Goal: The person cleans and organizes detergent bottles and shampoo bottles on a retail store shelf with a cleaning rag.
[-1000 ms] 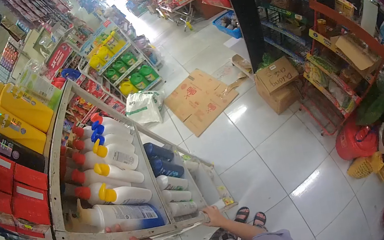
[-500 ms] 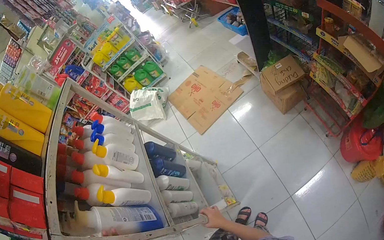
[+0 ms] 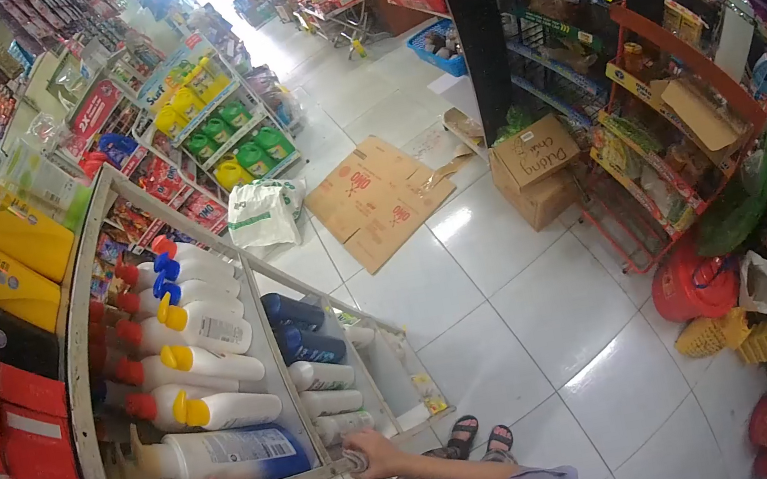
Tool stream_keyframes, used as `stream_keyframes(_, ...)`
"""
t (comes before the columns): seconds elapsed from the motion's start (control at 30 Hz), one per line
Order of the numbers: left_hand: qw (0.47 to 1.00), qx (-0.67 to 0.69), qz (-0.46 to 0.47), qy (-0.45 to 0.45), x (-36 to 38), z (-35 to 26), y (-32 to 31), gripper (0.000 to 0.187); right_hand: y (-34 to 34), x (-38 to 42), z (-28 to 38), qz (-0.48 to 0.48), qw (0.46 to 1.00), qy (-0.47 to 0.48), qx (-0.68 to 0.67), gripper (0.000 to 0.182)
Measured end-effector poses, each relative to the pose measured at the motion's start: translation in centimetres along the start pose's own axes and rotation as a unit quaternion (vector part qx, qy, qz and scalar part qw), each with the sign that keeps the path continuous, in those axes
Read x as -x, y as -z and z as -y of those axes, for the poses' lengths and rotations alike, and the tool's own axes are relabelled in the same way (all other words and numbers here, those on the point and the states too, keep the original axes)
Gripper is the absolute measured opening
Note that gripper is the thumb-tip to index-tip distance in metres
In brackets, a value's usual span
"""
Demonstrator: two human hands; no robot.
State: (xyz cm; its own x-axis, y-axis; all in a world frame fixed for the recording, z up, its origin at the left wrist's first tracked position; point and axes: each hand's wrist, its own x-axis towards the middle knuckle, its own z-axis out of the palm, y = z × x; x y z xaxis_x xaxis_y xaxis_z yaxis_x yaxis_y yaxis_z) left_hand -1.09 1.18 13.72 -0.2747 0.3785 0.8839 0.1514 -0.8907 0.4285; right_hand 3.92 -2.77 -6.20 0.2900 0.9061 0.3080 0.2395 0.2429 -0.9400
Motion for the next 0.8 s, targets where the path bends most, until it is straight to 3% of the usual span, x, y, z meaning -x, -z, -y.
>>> stream_keyframes(0.1, 1.0, 0.013, 0.012, -0.005, 0.0, 0.3, 0.3, 0.054, -0.2, 0.1, -0.5, -0.001, 1.0, 0.005, -0.002, 0.048)
stream_keyframes(0.17, 1.0, -0.004, 0.016, -0.022, 0.1, 0.5, 0.6, 0.053, -1.2, 0.3, -2.2, -0.072, 0.992, 0.101, 0.007, 0.05)
stream_keyframes(0.37, 0.999, 0.018, 0.031, -0.02, 0.2, 1.3, 1.3, 0.053, -2.7, 0.9, -4.7, -0.095, 0.988, 0.116, -0.033, 0.054)
stream_keyframes(0.4, 0.999, 0.016, 0.03, -0.018, 0.1, 1.4, 1.9, 0.053, -2.8, 0.9, -4.8, -0.093, 0.989, 0.114, -0.032, 0.054)
stream_keyframes(0.47, 0.986, -0.087, 0.143, 0.002, -0.1, 1.3, 3.2, 0.055, -2.9, 1.2, -5.2, -0.099, 0.988, 0.109, -0.036, 0.054)
stream_keyframes(0.57, 0.986, -0.005, 0.157, -0.048, -0.2, 1.6, 2.7, 0.056, -2.5, 1.5, -5.6, -0.092, 0.992, 0.087, -0.018, 0.055)
stream_keyframes(0.8, 0.982, 0.017, 0.183, -0.041, -0.3, 1.6, 2.8, 0.059, -2.1, 3.4, -9.6, -0.005, 0.998, 0.002, 0.07, 0.058)
